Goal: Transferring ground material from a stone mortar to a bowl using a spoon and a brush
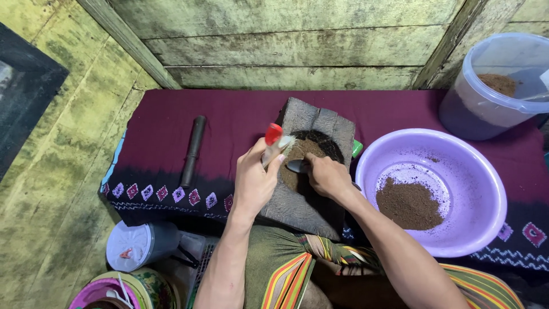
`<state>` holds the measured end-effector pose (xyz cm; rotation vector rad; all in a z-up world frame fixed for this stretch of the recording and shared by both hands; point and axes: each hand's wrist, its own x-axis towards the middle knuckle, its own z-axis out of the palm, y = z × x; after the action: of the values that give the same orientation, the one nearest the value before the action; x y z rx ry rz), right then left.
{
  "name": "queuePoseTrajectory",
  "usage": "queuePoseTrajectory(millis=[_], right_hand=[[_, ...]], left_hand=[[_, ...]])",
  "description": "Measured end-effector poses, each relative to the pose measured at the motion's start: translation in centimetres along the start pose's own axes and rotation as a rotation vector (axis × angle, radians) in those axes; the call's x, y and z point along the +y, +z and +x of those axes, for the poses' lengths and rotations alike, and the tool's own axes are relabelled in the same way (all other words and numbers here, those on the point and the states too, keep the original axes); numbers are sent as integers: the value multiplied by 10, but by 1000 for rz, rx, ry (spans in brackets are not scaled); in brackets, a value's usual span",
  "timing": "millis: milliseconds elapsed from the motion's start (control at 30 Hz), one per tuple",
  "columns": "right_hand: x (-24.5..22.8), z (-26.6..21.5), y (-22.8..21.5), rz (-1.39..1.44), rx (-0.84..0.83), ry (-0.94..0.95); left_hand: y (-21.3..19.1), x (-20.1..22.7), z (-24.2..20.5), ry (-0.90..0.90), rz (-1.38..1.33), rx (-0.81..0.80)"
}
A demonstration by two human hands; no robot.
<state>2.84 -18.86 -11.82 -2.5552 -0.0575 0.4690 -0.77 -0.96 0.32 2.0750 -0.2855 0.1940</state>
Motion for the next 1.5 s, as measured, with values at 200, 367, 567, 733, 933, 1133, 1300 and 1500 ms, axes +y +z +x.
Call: queuePoseTrajectory(millis=[200,367,567,733,933,1133,1300,1500], right_hand=[[-6,-23,-20,-145,-172,-93],[14,-1,11,-83,10,-85],[7,5,4,201,131,-15],[-8,16,-6,270,195,59],[-18,24,-11,302,186,119],[-14,20,-7,236,167,112],[-19,10,1,276,179,65],[-7,13,16,139,166,47]], left_hand=[[3,17,-7,63,-17,130],[3,19,-17,63,-39,130],[-2,37,-21,69,2,162],[-11,10,-23,69,-13,212],[-6,-6,-11,20,-11,248],[-4,-15,-7,18,-56,214],[-3,-13,-10,0,-65,169],[-5,-10,-19,37,-55,142]])
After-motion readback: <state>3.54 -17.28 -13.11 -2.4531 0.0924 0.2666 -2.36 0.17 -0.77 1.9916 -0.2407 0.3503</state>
